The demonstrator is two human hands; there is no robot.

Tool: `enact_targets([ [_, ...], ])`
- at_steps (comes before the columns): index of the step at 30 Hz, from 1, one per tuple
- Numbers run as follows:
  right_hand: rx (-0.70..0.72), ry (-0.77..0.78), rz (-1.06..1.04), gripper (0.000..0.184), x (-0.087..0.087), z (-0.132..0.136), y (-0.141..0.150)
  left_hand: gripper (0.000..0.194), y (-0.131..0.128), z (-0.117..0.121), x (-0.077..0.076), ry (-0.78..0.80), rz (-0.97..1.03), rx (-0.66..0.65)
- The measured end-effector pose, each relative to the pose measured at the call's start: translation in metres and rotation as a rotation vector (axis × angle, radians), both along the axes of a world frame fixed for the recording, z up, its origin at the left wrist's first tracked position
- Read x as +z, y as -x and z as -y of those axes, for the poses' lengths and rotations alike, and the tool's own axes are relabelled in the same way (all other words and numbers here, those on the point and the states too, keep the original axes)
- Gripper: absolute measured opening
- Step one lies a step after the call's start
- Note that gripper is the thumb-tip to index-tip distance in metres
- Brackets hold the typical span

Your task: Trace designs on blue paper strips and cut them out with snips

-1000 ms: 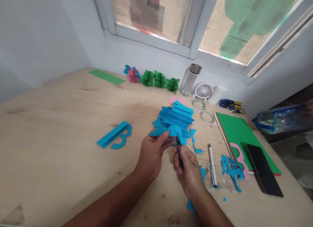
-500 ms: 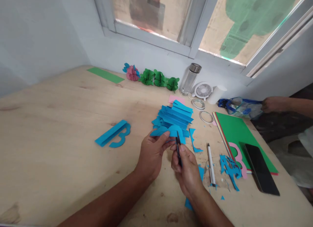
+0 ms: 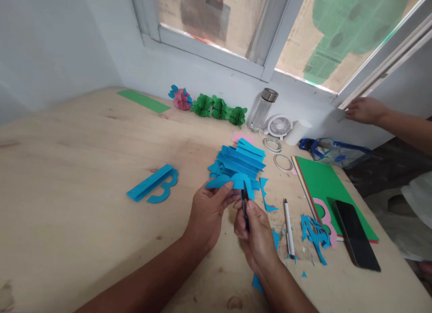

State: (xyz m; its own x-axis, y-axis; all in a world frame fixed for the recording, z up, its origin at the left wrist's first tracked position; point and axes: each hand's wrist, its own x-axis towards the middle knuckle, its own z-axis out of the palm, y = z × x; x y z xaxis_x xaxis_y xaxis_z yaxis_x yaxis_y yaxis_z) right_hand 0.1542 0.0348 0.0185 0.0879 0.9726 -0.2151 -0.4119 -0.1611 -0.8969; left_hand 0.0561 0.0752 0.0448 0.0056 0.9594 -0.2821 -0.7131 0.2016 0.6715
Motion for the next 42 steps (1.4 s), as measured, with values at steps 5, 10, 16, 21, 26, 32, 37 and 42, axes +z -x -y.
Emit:
enact_targets([
  [5, -0.005, 0.0, -0.004, 0.046, -0.0002, -0.001, -0.0002, 0.033, -0.0005, -0.0006, 0.0001, -0.003, 0.0, 0.003],
  [10, -0.008, 0.003, -0.006, 0.047, 0.0, -0.0009, -0.0004, 0.034, -0.0007, -0.0005, -0.0011, -0.009, 0.002, 0.011],
  [16, -0.016, 0.0, 0.015, 0.047, -0.0001, -0.0004, -0.0003, 0.033, -0.0009, 0.0003, -0.0021, -0.009, 0.005, 0.013],
  [21, -0.011, 0.0, 0.006, 0.047, -0.0009, -0.0006, -0.0013, 0.033, -0.0022, 0.0005, -0.0023, -0.008, 0.005, 0.007],
  [26, -0.011, 0.009, -0.001, 0.047, -0.0024, -0.0009, -0.0031, 0.034, -0.0029, 0.0008, -0.0023, -0.005, 0.005, 0.008],
  [32, -0.017, 0.008, -0.006, 0.048, -0.0016, -0.0001, -0.0036, 0.033, -0.0036, 0.0011, -0.0022, -0.007, 0.001, 0.01],
  [37, -0.015, 0.009, 0.0, 0.049, -0.0001, -0.0001, -0.0036, 0.032, -0.0032, 0.001, -0.0024, -0.007, 0.002, 0.013],
  [42, -0.024, 0.009, 0.002, 0.049, -0.0009, -0.0004, -0.0036, 0.033, -0.0023, 0.0008, -0.0016, 0.0, 0.01, 0.015],
])
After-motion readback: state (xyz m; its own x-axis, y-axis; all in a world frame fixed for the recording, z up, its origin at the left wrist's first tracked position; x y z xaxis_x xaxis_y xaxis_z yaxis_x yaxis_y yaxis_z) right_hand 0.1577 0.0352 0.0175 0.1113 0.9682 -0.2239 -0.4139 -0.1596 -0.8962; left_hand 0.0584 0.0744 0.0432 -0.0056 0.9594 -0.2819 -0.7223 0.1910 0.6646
